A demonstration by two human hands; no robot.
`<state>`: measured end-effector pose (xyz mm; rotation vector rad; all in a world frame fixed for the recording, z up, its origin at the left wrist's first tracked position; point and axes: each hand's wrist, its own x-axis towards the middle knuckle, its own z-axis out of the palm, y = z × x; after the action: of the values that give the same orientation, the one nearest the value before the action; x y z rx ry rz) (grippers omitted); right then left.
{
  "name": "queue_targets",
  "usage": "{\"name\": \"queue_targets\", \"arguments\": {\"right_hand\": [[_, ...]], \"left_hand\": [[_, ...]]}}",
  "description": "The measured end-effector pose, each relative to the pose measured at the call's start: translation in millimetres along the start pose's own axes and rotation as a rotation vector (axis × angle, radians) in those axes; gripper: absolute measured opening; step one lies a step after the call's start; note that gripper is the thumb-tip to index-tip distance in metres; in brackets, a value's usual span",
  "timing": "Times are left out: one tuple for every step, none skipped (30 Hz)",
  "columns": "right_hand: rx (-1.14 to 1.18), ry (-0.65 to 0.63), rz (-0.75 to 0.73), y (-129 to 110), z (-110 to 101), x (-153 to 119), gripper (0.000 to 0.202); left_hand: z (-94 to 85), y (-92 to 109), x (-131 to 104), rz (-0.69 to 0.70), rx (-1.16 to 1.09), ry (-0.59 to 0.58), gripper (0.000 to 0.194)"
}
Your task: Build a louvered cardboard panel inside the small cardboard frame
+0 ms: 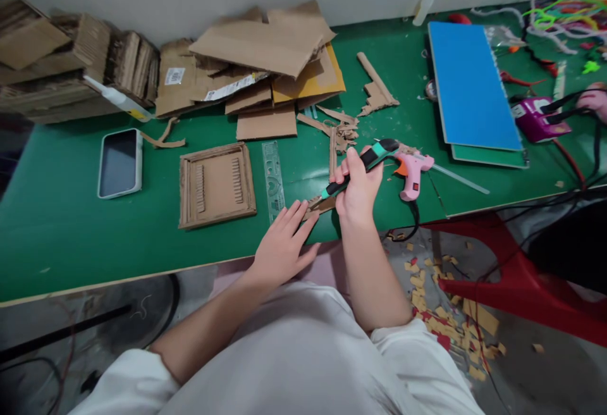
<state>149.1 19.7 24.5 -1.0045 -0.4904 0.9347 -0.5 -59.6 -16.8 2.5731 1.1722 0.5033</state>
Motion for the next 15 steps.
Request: {"name": "queue_targets", "arguments": {"right_hand": [[0.001, 0.003, 0.002, 0.7, 0.1, -0.2, 0.034], [0.004, 0.005, 0.003, 1.2, 0.2, -0.4, 0.034], [0.008, 0.005, 0.003, 1.6, 0.3, -0.6, 0.034], [0.011, 0.005, 0.003, 1.8, 0.5, -0.9, 0.033], [0.013, 0.006, 0.003, 1.8, 0.5, -1.1, 0.033], [0.012, 0.007, 0.001, 1.7, 0.4, -1.3, 0.033], [0.009, 0.009, 0.000, 1.5, 0.1, -1.5, 0.033], [0.004, 0.009, -0.001, 1.4, -0.4, -1.5, 0.033], [0.000, 0.008, -0.001, 1.4, -1.1, -1.5, 0.033], [-0.002, 0.007, 0.001, 1.5, -2.1, -1.2, 0.033], [-0.001, 0.006, 0.006, 1.8, -3.1, -0.8, 0.032], [0.003, 0.007, 0.010, 2.2, -4.2, -0.3, 0.032], [0.008, 0.009, 0.015, 2.8, -5.4, 0.5, 0.031], [0.013, 0.012, 0.019, 3.4, -6.4, 1.3, 0.031], [0.018, 0.013, 0.021, 3.9, -7.3, 2.2, 0.030]], "left_hand": [[0.2, 0.0, 0.0, -0.002, 0.002, 0.000, 0.051], [0.3, 0.1, 0.0, -0.003, 0.004, 0.000, 0.051], [0.4, 0.2, 0.0, -0.005, 0.008, 0.001, 0.051], [0.5, 0.4, 0.0, -0.006, 0.011, 0.003, 0.050], [0.6, 0.5, -0.1, -0.008, 0.013, 0.006, 0.050], [0.7, 0.6, -0.1, -0.009, 0.012, 0.008, 0.050], [0.9, 0.6, -0.1, -0.009, 0.011, 0.011, 0.049], [1.1, 0.5, -0.2, -0.010, 0.009, 0.013, 0.049], [1.3, 0.4, -0.2, -0.010, 0.006, 0.016, 0.049], [1.5, 0.2, -0.2, -0.010, 0.005, 0.019, 0.049], [1.8, -0.1, -0.2, -0.010, 0.005, 0.021, 0.049], [2.0, -0.3, -0.2, -0.010, 0.005, 0.023, 0.049], [2.1, -0.4, -0.1, -0.011, 0.005, 0.023, 0.049], [2.1, -0.5, 0.0, -0.012, 0.004, 0.021, 0.049], [2.1, -0.5, 0.1, -0.015, 0.002, 0.019, 0.049]]}}
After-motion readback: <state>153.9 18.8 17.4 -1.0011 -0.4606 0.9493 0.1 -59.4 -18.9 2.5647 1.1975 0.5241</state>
